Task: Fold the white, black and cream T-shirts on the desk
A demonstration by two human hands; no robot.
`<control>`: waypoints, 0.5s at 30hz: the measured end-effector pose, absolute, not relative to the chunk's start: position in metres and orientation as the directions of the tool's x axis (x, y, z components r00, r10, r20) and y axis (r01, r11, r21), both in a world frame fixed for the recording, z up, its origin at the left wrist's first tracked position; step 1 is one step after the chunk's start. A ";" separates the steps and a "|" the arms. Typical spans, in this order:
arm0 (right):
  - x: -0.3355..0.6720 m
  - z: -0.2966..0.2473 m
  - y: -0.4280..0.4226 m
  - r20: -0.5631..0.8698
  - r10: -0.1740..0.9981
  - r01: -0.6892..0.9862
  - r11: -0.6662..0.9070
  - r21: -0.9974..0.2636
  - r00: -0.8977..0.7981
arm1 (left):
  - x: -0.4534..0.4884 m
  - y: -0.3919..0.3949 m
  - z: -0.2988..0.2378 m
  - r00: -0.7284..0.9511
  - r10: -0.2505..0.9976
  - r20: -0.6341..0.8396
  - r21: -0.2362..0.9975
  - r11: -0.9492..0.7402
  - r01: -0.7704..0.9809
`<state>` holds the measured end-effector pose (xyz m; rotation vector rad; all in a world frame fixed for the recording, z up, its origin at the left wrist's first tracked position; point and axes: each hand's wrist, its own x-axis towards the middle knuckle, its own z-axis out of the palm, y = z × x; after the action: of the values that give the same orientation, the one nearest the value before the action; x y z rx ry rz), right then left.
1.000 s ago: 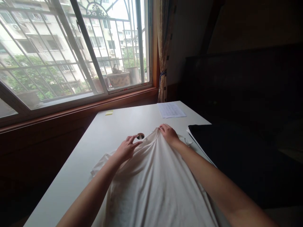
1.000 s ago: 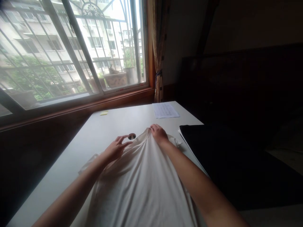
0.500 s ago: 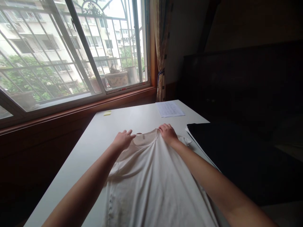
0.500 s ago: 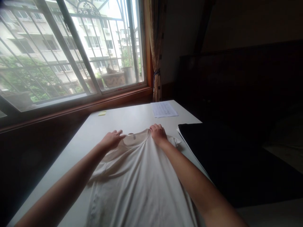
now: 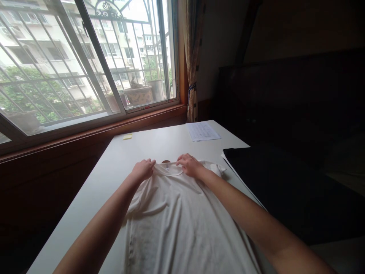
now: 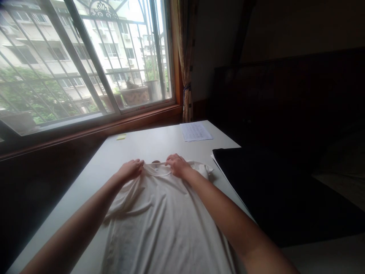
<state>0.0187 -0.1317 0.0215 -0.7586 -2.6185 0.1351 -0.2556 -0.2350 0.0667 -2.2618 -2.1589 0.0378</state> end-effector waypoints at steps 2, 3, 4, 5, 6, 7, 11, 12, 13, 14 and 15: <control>0.016 0.022 -0.134 0.292 0.565 0.528 0.825 -0.199 -0.772 | -0.262 -0.234 0.059 0.051 0.999 -0.002 0.043 -0.051 0.998; 0.016 0.023 -0.135 0.270 0.587 0.554 0.810 -0.194 -0.763 | -0.265 -0.234 0.056 0.054 0.999 0.004 0.079 -0.054 0.995; 0.016 0.024 -0.135 0.258 0.608 0.578 0.794 -0.187 -0.751 | -0.268 -0.234 0.053 0.056 0.998 0.013 0.113 -0.057 0.992; 0.016 0.025 -0.135 0.253 0.626 0.599 0.780 -0.183 -0.738 | -0.271 -0.235 0.050 0.054 0.998 0.025 0.145 -0.057 0.988; 0.017 0.026 -0.134 0.253 0.642 0.616 0.767 -0.183 -0.724 | -0.274 -0.235 0.047 0.047 0.998 0.038 0.172 -0.052 0.984; 0.019 0.026 -0.132 0.252 0.657 0.630 0.754 -0.186 -0.711 | -0.277 -0.236 0.045 0.034 0.998 0.051 0.196 -0.044 0.980; 0.031 0.027 -0.120 0.227 0.732 0.695 0.682 -0.227 -0.643 | -0.291 -0.238 0.038 -0.025 0.996 0.088 0.256 0.002 0.967; 0.035 0.027 -0.117 0.218 0.750 0.709 0.662 -0.243 -0.625 | -0.295 -0.238 0.036 -0.039 0.995 0.094 0.264 0.013 0.965; 0.040 0.027 -0.113 0.206 0.765 0.719 0.644 -0.260 -0.610 | -0.299 -0.239 0.035 -0.054 0.993 0.100 0.268 0.026 0.963; 0.044 0.027 -0.110 0.192 0.777 0.726 0.629 -0.278 -0.600 | -0.303 -0.240 0.035 -0.070 0.992 0.106 0.268 0.039 0.963; 0.049 0.028 -0.106 0.174 0.786 0.730 0.617 -0.295 -0.593 | -0.307 -0.241 0.034 -0.088 0.990 0.112 0.266 0.055 0.962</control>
<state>0.0490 -0.1065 0.0282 -1.2308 -2.5573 0.2779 -0.3069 -0.2415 0.0342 -2.1863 -2.3527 -0.4448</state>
